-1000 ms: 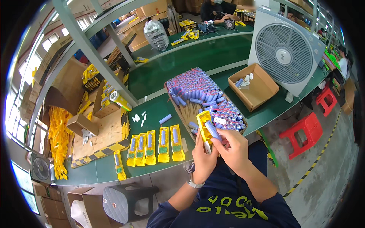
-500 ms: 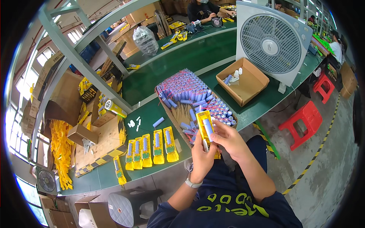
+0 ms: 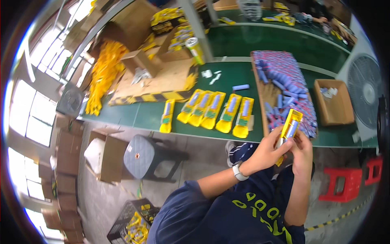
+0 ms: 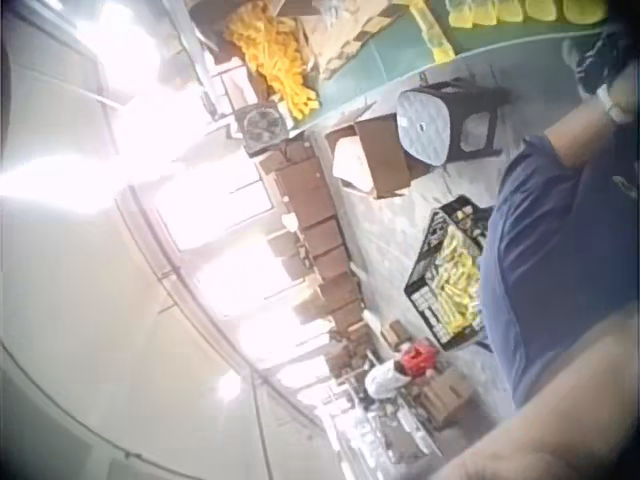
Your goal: The person assembles flashlights by inserting batteries and components into flashlight casings by hand. The person walks over to exchange a component with a coworker, then returns to the workstation to assemble more flashlights.
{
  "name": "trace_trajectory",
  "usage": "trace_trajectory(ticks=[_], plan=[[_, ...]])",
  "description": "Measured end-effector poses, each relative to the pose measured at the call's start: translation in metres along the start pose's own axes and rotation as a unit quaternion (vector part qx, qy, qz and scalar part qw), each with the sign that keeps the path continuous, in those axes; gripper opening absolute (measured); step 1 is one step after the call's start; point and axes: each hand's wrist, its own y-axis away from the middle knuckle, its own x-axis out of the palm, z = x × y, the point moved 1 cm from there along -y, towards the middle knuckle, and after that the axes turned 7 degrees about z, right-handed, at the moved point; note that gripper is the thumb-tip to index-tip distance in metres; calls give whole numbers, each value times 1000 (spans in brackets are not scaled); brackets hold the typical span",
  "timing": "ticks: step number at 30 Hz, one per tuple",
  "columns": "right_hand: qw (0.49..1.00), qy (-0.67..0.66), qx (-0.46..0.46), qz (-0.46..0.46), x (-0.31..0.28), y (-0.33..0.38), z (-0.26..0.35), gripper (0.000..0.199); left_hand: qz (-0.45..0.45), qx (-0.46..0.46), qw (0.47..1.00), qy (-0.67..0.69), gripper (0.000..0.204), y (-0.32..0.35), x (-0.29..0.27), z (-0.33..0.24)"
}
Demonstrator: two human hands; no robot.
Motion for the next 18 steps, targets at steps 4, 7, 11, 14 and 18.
trace_trajectory(ticks=[4,7,11,14,18], plan=[[996,39,58,61,53,-2,4,46,-54,-14,988,143,37,22,-35,3],[986,5,19,167,76,1,-11,66,-135,-73,961,230,34,53,-80,-30],[972,54,2,227,81,13,-3,60,-338,5,938,75,27,112,-202,-41],[965,83,21,248,64,22,-15,50,-440,-28,886,-147,24,167,-307,-44],[965,87,65,238,52,29,-31,42,-516,-66,817,-250,24,200,-407,-30]])
